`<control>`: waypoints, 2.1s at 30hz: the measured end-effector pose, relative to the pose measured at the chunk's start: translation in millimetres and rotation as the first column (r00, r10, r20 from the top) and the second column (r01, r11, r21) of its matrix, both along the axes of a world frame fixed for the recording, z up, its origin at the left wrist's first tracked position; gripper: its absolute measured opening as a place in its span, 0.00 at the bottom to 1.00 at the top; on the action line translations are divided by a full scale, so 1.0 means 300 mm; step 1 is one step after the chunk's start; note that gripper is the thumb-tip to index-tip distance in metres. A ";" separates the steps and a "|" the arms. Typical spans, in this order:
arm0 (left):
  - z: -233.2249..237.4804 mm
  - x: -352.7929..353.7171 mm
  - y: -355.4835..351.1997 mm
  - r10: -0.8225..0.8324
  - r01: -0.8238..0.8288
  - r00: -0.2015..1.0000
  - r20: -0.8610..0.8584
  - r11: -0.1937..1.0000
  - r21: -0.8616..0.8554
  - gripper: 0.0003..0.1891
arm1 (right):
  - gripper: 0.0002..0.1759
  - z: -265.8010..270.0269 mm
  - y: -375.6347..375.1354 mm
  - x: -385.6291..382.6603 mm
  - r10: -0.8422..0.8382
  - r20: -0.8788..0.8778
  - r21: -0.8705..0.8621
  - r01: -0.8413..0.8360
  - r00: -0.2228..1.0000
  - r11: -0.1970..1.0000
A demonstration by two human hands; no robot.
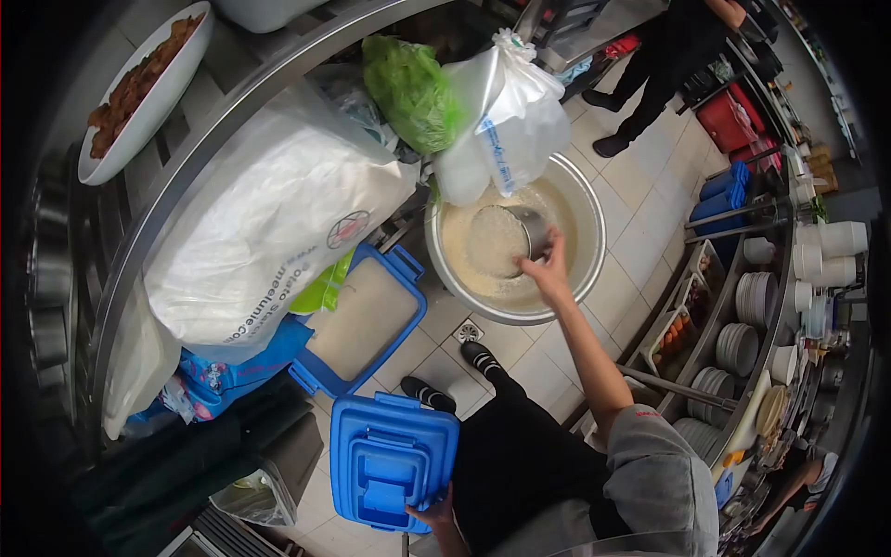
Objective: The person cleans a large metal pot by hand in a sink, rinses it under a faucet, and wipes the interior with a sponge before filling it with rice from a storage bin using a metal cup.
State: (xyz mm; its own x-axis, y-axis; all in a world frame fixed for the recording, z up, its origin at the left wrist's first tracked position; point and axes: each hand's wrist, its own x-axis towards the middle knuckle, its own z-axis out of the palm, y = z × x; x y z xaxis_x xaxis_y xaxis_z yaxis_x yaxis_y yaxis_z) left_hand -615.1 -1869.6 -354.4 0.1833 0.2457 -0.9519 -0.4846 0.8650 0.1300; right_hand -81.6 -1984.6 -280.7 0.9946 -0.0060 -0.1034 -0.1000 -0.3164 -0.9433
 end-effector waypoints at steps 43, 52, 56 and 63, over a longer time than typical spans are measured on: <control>0.087 0.025 0.100 0.179 -0.165 0.983 -0.044 0.961 0.222 0.37 | 0.43 -1.345 1.139 -0.653 0.551 -0.271 -0.678 -0.563 0.789 0.473; 0.070 -0.004 0.104 0.202 -0.185 0.972 -0.117 0.972 0.144 0.39 | 0.45 -1.305 1.065 -0.611 0.662 -0.746 0.563 -0.458 0.078 0.688; 0.081 0.001 0.089 0.171 -0.156 0.981 -0.097 0.977 0.142 0.39 | 0.39 -1.189 0.947 -0.487 0.750 -0.660 0.721 -0.315 -0.040 0.617; 0.058 -0.010 0.038 0.178 -0.170 0.983 -0.048 0.977 0.127 0.40 | 0.36 -0.964 0.845 -0.398 0.803 -0.596 0.790 -0.180 0.001 0.587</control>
State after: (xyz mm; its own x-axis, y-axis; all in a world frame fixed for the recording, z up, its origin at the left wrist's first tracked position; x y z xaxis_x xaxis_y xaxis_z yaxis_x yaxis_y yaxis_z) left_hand -618.1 -1858.1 -336.9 0.0723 0.3841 -0.9205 -0.6147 0.7439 0.2621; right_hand -201.0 -1731.0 -569.9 -0.1000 0.7838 -0.6129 -0.8711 -0.3666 -0.3267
